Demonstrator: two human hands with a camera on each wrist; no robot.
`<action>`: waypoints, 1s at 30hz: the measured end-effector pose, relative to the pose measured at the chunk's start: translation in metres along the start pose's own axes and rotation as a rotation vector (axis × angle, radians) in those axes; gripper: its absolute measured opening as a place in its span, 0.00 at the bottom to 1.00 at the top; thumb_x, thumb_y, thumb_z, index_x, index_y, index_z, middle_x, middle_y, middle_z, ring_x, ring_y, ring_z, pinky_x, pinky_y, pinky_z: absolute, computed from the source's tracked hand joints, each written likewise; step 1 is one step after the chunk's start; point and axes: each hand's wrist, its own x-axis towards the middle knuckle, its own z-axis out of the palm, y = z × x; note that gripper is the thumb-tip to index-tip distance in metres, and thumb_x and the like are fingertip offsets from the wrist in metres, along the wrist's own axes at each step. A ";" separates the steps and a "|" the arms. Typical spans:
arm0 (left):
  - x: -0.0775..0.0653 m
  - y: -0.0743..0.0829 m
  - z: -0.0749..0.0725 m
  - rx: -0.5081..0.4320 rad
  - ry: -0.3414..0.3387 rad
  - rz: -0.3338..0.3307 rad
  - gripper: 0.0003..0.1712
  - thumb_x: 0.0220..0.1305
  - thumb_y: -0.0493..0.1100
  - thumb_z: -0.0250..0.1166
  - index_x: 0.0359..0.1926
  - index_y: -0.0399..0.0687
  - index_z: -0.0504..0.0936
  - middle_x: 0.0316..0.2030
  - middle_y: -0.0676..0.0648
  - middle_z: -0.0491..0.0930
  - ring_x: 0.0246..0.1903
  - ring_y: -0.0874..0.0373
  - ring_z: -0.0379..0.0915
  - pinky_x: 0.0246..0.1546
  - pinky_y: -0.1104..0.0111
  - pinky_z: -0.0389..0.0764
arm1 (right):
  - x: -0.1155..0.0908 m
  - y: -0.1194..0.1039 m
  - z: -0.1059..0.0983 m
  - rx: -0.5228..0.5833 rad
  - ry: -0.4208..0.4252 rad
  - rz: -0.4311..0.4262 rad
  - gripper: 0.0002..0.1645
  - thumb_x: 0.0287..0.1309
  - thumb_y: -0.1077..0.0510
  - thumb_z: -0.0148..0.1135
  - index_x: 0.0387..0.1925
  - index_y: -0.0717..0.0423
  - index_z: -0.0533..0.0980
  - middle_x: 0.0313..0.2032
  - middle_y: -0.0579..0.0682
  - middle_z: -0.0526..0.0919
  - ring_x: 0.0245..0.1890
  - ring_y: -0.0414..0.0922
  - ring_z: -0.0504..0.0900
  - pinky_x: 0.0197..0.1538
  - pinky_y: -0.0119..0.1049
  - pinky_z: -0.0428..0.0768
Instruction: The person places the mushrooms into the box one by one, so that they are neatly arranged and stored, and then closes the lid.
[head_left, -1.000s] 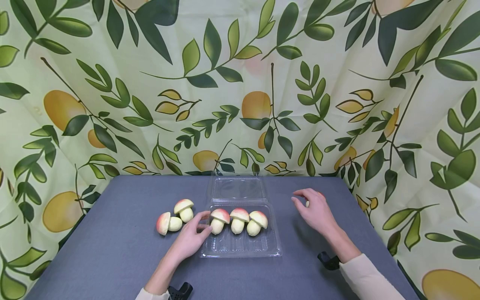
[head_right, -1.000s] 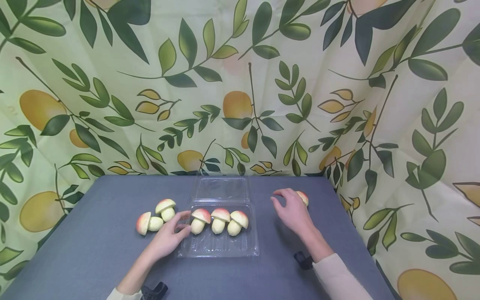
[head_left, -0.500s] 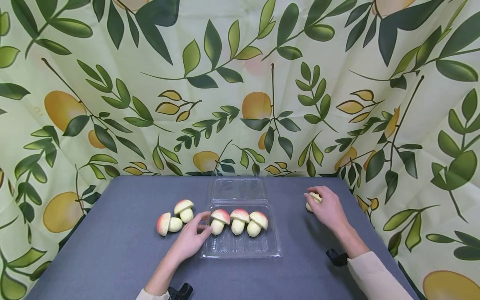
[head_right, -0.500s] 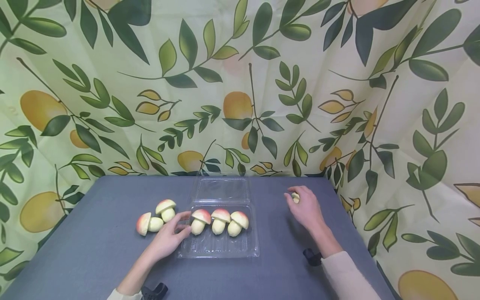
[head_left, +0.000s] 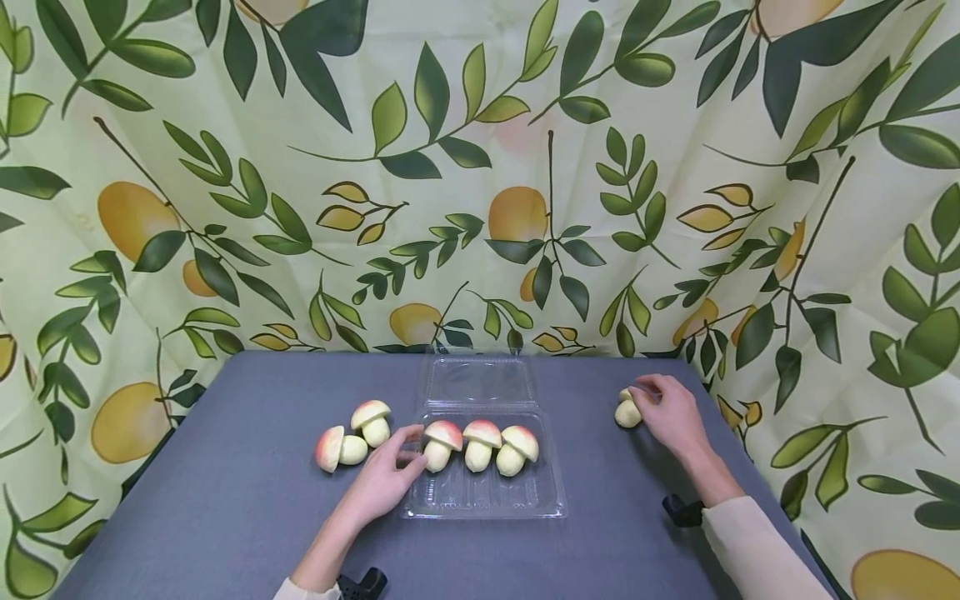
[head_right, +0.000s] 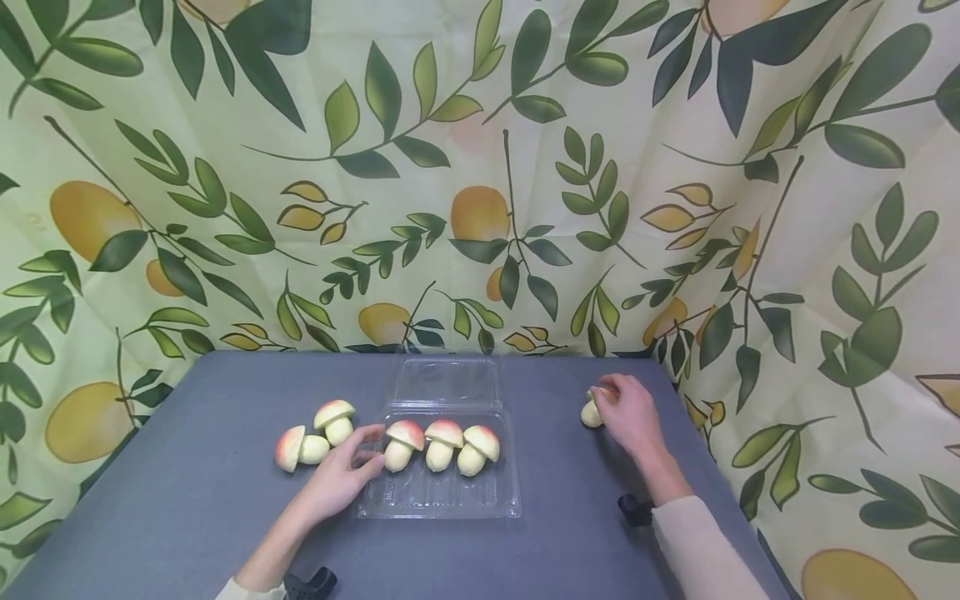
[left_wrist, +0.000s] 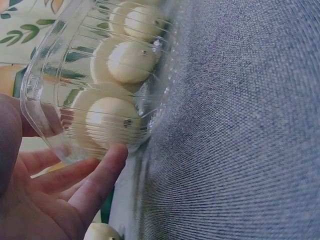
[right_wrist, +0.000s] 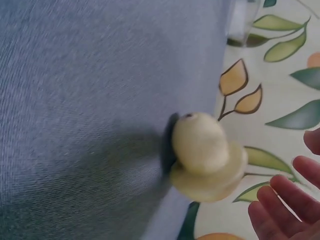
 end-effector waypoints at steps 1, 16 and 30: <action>0.000 0.000 0.000 0.000 0.000 0.001 0.25 0.70 0.39 0.65 0.66 0.42 0.74 0.60 0.40 0.78 0.51 0.47 0.82 0.50 0.54 0.81 | 0.000 0.002 0.001 -0.002 0.001 0.004 0.20 0.70 0.54 0.61 0.52 0.67 0.80 0.48 0.66 0.81 0.50 0.62 0.78 0.52 0.59 0.75; 0.000 0.000 -0.001 0.006 0.008 0.006 0.25 0.70 0.39 0.66 0.66 0.43 0.74 0.60 0.40 0.78 0.50 0.48 0.82 0.50 0.54 0.81 | 0.011 0.027 0.009 0.026 -0.114 0.107 0.30 0.72 0.48 0.58 0.59 0.72 0.74 0.53 0.72 0.77 0.55 0.66 0.75 0.57 0.61 0.72; 0.000 -0.001 0.000 0.009 0.008 0.002 0.25 0.70 0.40 0.65 0.66 0.44 0.75 0.59 0.41 0.79 0.50 0.49 0.82 0.49 0.56 0.81 | 0.008 0.035 0.020 0.126 -0.123 0.188 0.28 0.71 0.49 0.62 0.59 0.69 0.75 0.54 0.69 0.79 0.54 0.62 0.77 0.53 0.51 0.73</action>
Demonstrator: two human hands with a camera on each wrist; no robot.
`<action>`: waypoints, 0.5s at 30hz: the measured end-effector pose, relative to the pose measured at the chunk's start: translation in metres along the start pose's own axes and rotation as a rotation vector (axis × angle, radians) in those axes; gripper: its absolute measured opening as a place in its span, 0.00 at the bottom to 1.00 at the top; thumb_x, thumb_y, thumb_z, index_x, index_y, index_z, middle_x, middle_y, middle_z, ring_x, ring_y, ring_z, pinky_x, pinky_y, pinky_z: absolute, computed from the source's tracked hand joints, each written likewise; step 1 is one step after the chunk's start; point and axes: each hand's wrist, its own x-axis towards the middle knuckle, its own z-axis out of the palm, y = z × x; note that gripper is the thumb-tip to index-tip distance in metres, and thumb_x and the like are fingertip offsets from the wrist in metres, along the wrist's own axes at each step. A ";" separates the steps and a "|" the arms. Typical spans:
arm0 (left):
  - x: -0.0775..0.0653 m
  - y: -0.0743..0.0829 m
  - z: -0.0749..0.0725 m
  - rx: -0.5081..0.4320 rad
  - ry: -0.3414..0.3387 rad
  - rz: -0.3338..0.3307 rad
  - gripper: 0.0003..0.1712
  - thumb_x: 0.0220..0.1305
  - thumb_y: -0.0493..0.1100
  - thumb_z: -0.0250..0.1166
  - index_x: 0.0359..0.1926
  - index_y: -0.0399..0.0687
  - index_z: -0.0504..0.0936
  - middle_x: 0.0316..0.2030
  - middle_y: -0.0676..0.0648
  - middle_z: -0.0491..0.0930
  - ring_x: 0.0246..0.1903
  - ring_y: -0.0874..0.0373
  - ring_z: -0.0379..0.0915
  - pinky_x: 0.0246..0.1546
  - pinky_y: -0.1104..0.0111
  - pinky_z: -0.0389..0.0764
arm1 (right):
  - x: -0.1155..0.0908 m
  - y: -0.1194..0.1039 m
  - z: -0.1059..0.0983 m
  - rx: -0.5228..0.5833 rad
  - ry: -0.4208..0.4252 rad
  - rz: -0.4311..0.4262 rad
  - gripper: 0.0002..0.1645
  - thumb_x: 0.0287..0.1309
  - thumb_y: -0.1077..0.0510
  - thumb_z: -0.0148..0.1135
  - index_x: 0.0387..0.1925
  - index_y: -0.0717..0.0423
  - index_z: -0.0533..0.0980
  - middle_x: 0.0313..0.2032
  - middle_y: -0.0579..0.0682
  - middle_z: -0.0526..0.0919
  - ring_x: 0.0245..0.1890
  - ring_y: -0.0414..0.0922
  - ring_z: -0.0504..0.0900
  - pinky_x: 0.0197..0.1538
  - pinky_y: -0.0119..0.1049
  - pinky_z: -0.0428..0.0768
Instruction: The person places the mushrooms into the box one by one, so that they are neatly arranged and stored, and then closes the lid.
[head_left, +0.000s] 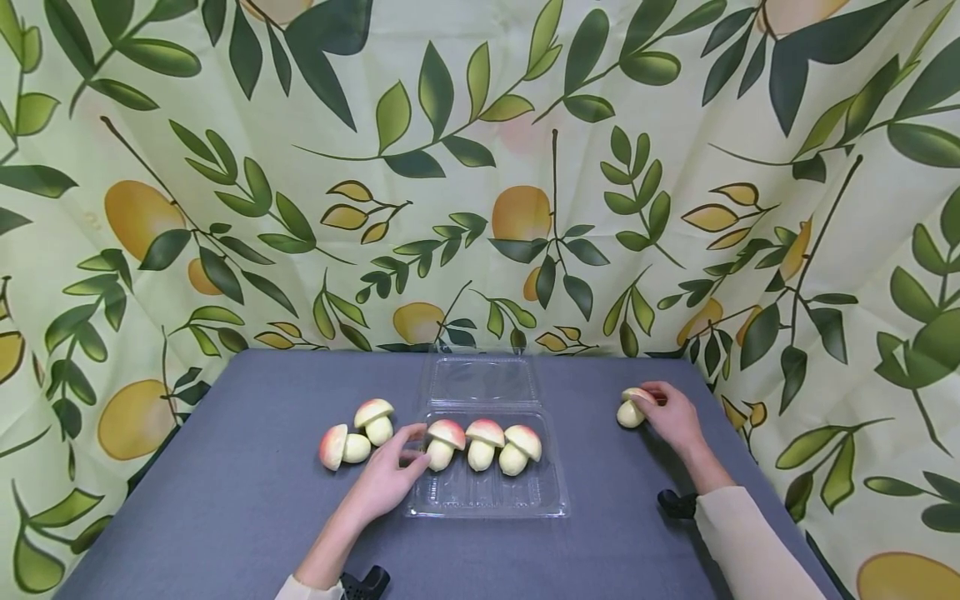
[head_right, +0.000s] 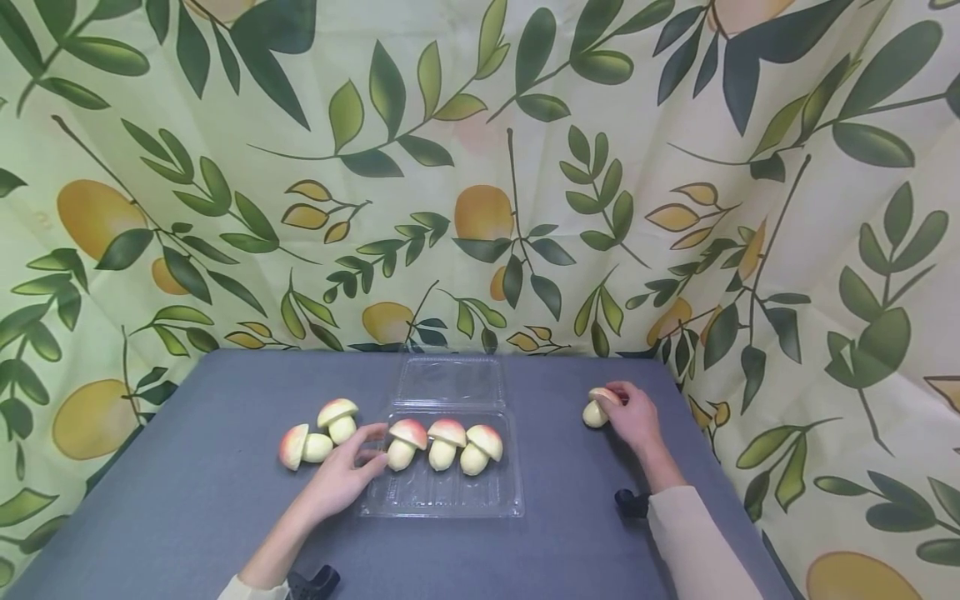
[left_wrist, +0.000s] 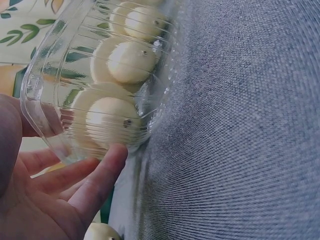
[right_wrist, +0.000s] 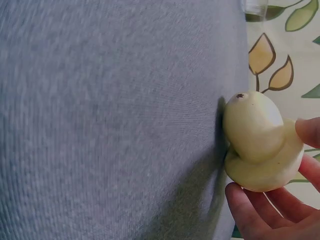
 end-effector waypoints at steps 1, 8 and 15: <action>0.000 0.000 0.000 -0.001 0.000 0.001 0.25 0.70 0.40 0.65 0.66 0.44 0.75 0.60 0.41 0.79 0.50 0.49 0.82 0.49 0.56 0.81 | -0.001 -0.001 0.000 0.006 -0.002 0.001 0.28 0.71 0.49 0.62 0.59 0.69 0.75 0.54 0.69 0.79 0.54 0.62 0.77 0.52 0.50 0.73; 0.000 -0.001 0.000 -0.001 -0.005 0.002 0.25 0.70 0.40 0.66 0.66 0.44 0.74 0.60 0.41 0.79 0.50 0.49 0.82 0.48 0.56 0.81 | -0.005 -0.006 0.006 0.047 -0.022 -0.007 0.27 0.70 0.50 0.63 0.57 0.68 0.76 0.52 0.68 0.81 0.53 0.60 0.78 0.50 0.45 0.74; 0.000 -0.001 0.000 0.002 -0.004 0.008 0.25 0.70 0.39 0.65 0.66 0.43 0.74 0.61 0.40 0.78 0.51 0.48 0.82 0.48 0.56 0.81 | -0.011 -0.013 0.014 0.063 -0.056 -0.010 0.26 0.70 0.49 0.63 0.57 0.66 0.77 0.52 0.66 0.81 0.53 0.58 0.79 0.47 0.41 0.75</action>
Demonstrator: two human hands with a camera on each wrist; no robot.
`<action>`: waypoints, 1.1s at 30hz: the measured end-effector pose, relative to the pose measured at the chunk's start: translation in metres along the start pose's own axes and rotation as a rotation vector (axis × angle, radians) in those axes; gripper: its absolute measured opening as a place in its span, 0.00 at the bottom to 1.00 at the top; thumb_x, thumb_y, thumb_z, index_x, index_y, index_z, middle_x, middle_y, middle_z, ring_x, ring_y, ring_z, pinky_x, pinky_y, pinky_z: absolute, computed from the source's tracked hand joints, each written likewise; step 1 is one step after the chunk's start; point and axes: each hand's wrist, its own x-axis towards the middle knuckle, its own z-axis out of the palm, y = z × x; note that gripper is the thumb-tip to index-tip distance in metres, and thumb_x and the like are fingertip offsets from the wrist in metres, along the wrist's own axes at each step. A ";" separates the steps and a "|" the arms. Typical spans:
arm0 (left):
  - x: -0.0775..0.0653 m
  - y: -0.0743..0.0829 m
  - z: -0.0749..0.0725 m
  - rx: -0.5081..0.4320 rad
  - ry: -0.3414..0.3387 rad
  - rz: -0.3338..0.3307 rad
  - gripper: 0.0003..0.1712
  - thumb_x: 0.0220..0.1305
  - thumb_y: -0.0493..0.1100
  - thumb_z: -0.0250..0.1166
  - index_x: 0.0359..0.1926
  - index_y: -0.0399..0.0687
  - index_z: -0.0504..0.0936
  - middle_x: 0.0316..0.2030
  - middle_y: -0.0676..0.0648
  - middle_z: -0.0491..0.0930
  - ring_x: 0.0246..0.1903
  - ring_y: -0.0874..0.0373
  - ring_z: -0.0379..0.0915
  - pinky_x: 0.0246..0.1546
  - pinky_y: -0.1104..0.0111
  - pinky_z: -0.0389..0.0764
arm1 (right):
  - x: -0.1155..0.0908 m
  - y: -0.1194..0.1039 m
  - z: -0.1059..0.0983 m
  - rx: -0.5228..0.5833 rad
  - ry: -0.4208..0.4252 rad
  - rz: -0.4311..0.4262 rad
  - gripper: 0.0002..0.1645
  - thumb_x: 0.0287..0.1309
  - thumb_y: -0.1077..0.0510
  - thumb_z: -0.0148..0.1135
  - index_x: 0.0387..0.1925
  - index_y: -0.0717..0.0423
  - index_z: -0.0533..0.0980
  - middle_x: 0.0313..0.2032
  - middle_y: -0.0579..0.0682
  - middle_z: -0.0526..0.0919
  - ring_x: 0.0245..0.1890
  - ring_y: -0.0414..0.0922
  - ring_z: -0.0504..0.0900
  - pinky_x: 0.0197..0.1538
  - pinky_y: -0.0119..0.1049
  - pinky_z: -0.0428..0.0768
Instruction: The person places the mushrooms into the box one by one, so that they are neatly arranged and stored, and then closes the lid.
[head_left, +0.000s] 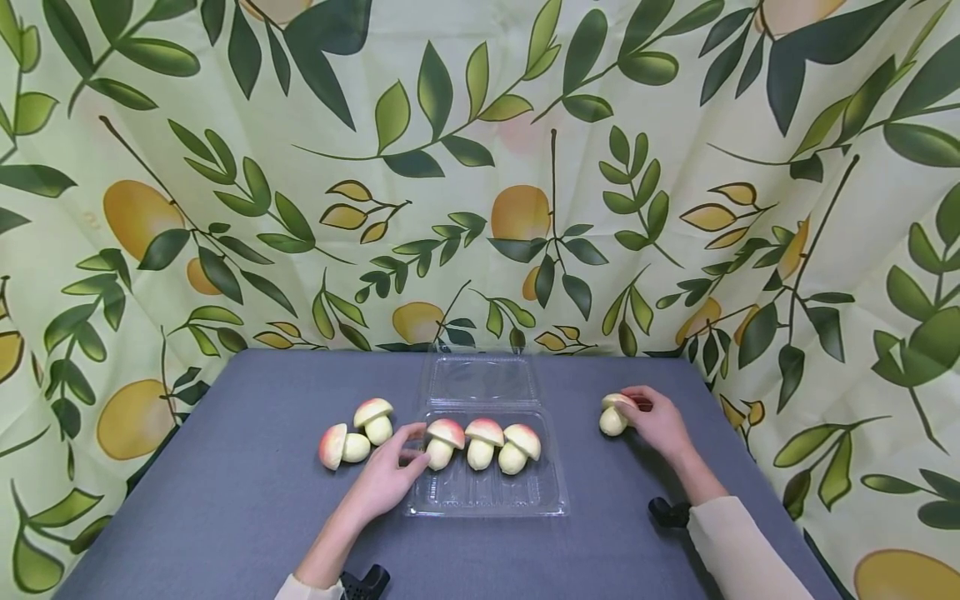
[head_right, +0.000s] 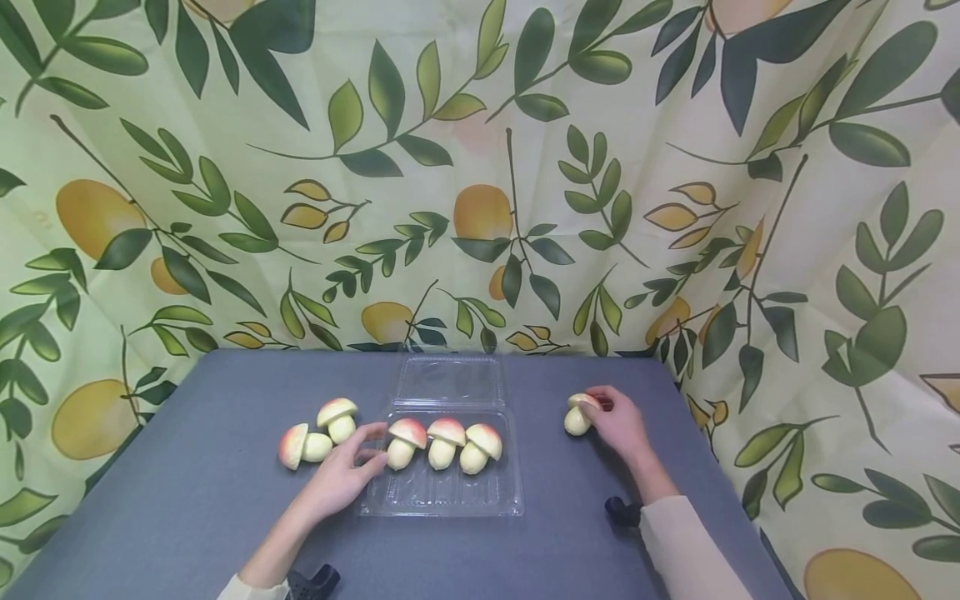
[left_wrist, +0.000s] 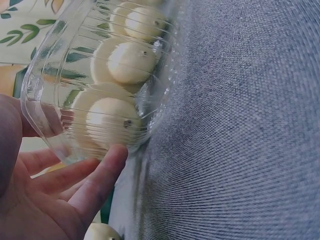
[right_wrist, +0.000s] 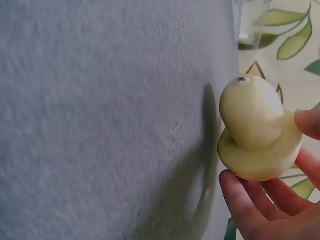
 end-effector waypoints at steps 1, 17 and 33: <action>0.000 0.000 0.000 -0.001 0.002 0.002 0.25 0.70 0.39 0.66 0.66 0.43 0.74 0.61 0.40 0.78 0.50 0.48 0.82 0.48 0.56 0.81 | -0.001 -0.001 0.001 0.007 -0.006 -0.001 0.26 0.70 0.49 0.63 0.57 0.66 0.77 0.52 0.65 0.81 0.52 0.58 0.79 0.47 0.40 0.75; 0.000 0.000 0.001 -0.004 0.008 -0.001 0.25 0.69 0.38 0.66 0.66 0.42 0.75 0.61 0.40 0.78 0.50 0.47 0.83 0.47 0.57 0.82 | -0.020 -0.029 0.010 0.080 -0.043 -0.063 0.24 0.67 0.50 0.67 0.56 0.63 0.79 0.50 0.59 0.84 0.50 0.52 0.80 0.47 0.34 0.77; 0.000 0.003 0.000 0.002 0.007 -0.002 0.26 0.70 0.38 0.65 0.66 0.42 0.74 0.60 0.39 0.78 0.50 0.47 0.83 0.49 0.54 0.82 | -0.036 -0.058 0.016 0.130 -0.039 -0.156 0.21 0.66 0.50 0.69 0.54 0.58 0.81 0.49 0.54 0.84 0.50 0.51 0.80 0.52 0.45 0.75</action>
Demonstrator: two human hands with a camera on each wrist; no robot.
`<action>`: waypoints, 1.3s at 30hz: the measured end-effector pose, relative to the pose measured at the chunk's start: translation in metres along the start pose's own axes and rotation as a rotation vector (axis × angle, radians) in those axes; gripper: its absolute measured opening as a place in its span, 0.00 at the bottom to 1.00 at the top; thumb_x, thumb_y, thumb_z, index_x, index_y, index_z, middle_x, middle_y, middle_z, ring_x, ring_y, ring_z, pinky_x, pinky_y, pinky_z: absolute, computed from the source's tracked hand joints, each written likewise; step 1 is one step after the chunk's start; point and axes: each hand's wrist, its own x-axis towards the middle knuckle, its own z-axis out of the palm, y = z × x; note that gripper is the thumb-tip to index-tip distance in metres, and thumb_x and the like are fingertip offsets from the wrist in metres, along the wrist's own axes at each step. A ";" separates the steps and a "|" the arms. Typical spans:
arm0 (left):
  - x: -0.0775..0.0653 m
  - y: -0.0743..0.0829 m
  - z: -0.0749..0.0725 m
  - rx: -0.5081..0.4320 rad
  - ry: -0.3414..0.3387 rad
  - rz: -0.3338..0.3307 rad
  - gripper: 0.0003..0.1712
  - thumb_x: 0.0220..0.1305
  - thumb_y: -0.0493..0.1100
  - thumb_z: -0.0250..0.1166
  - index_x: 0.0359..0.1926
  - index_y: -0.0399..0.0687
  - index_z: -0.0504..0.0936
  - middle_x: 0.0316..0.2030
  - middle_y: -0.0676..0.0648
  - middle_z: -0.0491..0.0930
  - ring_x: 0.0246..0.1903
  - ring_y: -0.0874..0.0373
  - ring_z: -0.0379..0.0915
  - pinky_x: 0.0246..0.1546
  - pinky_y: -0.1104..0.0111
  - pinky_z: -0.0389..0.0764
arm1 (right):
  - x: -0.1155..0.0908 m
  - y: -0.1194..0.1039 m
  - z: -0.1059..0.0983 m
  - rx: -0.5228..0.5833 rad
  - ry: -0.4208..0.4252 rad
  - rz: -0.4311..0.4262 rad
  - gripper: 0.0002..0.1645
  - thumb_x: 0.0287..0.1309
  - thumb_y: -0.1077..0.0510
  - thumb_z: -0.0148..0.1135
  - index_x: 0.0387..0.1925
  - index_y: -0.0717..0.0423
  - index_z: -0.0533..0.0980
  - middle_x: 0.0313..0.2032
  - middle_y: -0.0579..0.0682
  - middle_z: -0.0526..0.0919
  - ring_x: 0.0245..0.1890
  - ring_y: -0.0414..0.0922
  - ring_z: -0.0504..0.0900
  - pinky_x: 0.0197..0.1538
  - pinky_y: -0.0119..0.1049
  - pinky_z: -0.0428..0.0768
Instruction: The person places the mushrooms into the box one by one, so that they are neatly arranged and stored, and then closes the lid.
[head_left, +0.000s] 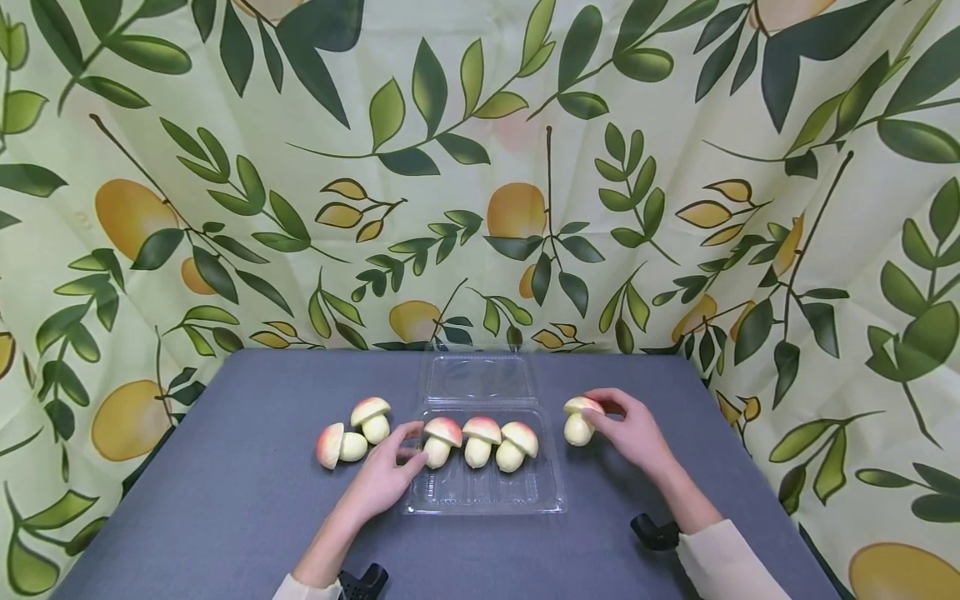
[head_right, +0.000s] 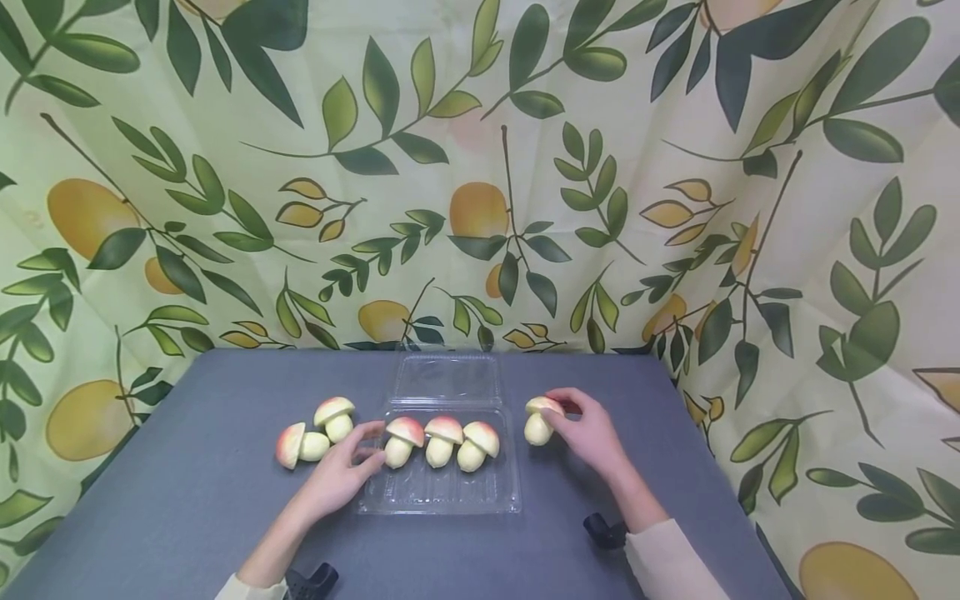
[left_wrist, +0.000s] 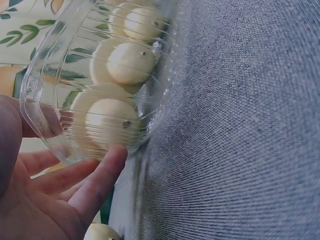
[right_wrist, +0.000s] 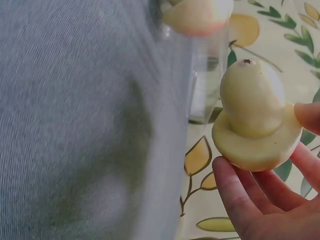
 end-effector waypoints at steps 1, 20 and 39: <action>0.000 0.000 0.000 -0.001 0.001 0.000 0.26 0.70 0.38 0.65 0.66 0.42 0.74 0.61 0.39 0.78 0.50 0.47 0.83 0.49 0.54 0.82 | 0.000 -0.001 0.001 0.006 -0.004 -0.007 0.21 0.66 0.50 0.69 0.54 0.58 0.81 0.49 0.53 0.84 0.50 0.50 0.80 0.52 0.45 0.75; 0.000 0.000 0.000 0.002 0.003 -0.005 0.26 0.70 0.38 0.66 0.66 0.42 0.74 0.62 0.40 0.77 0.51 0.48 0.82 0.50 0.53 0.81 | -0.014 -0.031 0.010 0.090 -0.021 -0.072 0.19 0.65 0.52 0.70 0.54 0.56 0.82 0.49 0.51 0.84 0.49 0.44 0.80 0.52 0.41 0.80; 0.000 0.000 0.001 0.010 -0.002 -0.014 0.26 0.70 0.39 0.66 0.67 0.43 0.74 0.61 0.40 0.78 0.51 0.48 0.82 0.51 0.51 0.80 | -0.024 -0.049 0.027 0.170 -0.079 -0.116 0.19 0.62 0.54 0.72 0.54 0.52 0.82 0.50 0.48 0.84 0.50 0.43 0.80 0.48 0.35 0.83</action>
